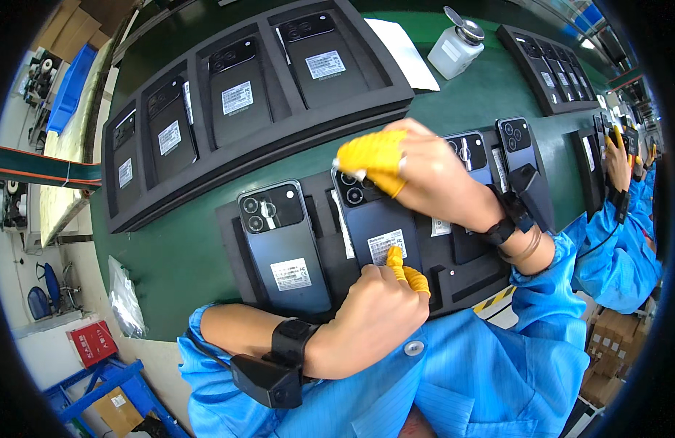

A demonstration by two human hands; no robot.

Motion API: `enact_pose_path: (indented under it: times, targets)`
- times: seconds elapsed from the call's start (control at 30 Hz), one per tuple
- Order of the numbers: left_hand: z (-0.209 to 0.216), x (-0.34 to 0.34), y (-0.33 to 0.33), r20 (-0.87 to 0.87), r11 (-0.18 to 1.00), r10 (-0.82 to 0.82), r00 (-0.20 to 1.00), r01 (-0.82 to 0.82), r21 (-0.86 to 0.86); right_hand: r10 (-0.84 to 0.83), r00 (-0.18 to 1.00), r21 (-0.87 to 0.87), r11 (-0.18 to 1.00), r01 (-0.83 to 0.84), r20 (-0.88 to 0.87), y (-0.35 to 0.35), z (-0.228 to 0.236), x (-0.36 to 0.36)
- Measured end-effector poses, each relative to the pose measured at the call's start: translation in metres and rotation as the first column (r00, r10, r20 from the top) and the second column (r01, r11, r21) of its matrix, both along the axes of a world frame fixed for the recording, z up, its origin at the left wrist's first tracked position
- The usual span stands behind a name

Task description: Cleaning the back panels and camera modules of smartphones on a production line using a cloth.

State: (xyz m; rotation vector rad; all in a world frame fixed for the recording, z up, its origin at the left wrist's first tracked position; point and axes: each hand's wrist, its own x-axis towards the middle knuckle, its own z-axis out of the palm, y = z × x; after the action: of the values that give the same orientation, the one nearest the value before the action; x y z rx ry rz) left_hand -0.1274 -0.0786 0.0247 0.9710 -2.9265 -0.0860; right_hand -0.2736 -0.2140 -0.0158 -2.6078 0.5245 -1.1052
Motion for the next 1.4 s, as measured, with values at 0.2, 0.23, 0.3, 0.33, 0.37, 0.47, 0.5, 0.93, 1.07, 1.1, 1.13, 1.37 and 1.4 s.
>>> enact_pose_path:
  times: [0.2,0.23,0.3,0.33,0.37,0.47,0.5,0.93,1.07,1.1,1.13,1.37,1.4]
  targets:
    - [0.002,0.000,0.001,0.024,1.000,0.005,1.000,-0.005,0.031,0.276,0.955,0.097,0.959,-0.266,-0.110,0.007,0.005,-0.004]
    - [0.002,0.000,0.001,0.023,0.999,0.003,1.000,-0.004,0.032,0.314,0.946,0.167,0.940,-0.298,-0.077,0.008,0.006,-0.008]
    - [0.002,0.001,0.000,0.016,1.000,0.006,1.000,-0.006,0.019,0.264,0.963,0.204,0.946,-0.250,-0.046,-0.001,0.008,-0.020]
    - [0.001,0.001,0.001,0.016,1.000,0.010,1.000,-0.010,0.020,0.242,0.969,0.222,0.948,-0.228,-0.039,-0.004,0.010,-0.027]
    - [0.001,0.001,0.002,0.020,1.000,0.014,1.000,-0.014,0.013,0.224,0.974,0.235,0.949,-0.211,-0.030,-0.004,0.009,-0.031]
    - [0.001,-0.001,0.001,0.023,1.000,0.004,1.000,-0.004,0.011,0.148,0.989,0.192,0.971,-0.140,-0.028,-0.005,0.009,-0.032]
    - [0.000,-0.001,0.001,0.030,1.000,-0.003,1.000,0.002,0.019,0.062,0.998,0.134,0.989,-0.059,-0.018,-0.005,0.013,-0.025]
    - [0.000,0.001,0.002,0.034,1.000,0.011,0.999,-0.012,0.010,0.208,0.976,0.211,0.959,-0.190,-0.063,-0.014,0.013,-0.032]
    - [0.001,-0.001,0.001,0.046,0.999,0.003,0.999,-0.002,-0.032,-0.021,1.000,0.173,0.985,0.018,0.016,-0.010,0.019,-0.026]
    - [0.000,-0.001,0.001,0.048,0.999,0.000,0.999,0.002,-0.042,-0.050,0.997,0.120,0.992,0.043,0.061,-0.012,0.018,-0.018]
    - [0.001,-0.001,0.001,0.051,0.999,-0.004,0.999,0.006,-0.044,-0.054,0.996,0.119,0.992,0.046,0.064,-0.012,0.018,-0.009]
    - [-0.001,0.001,0.002,0.035,1.000,0.013,0.999,-0.012,-0.017,0.228,0.965,0.185,0.962,-0.202,-0.131,-0.008,0.013,-0.008]
    - [0.000,0.000,0.001,0.054,1.000,0.018,0.998,-0.017,-0.020,0.210,0.970,0.180,0.966,-0.186,-0.124,-0.009,0.013,-0.015]
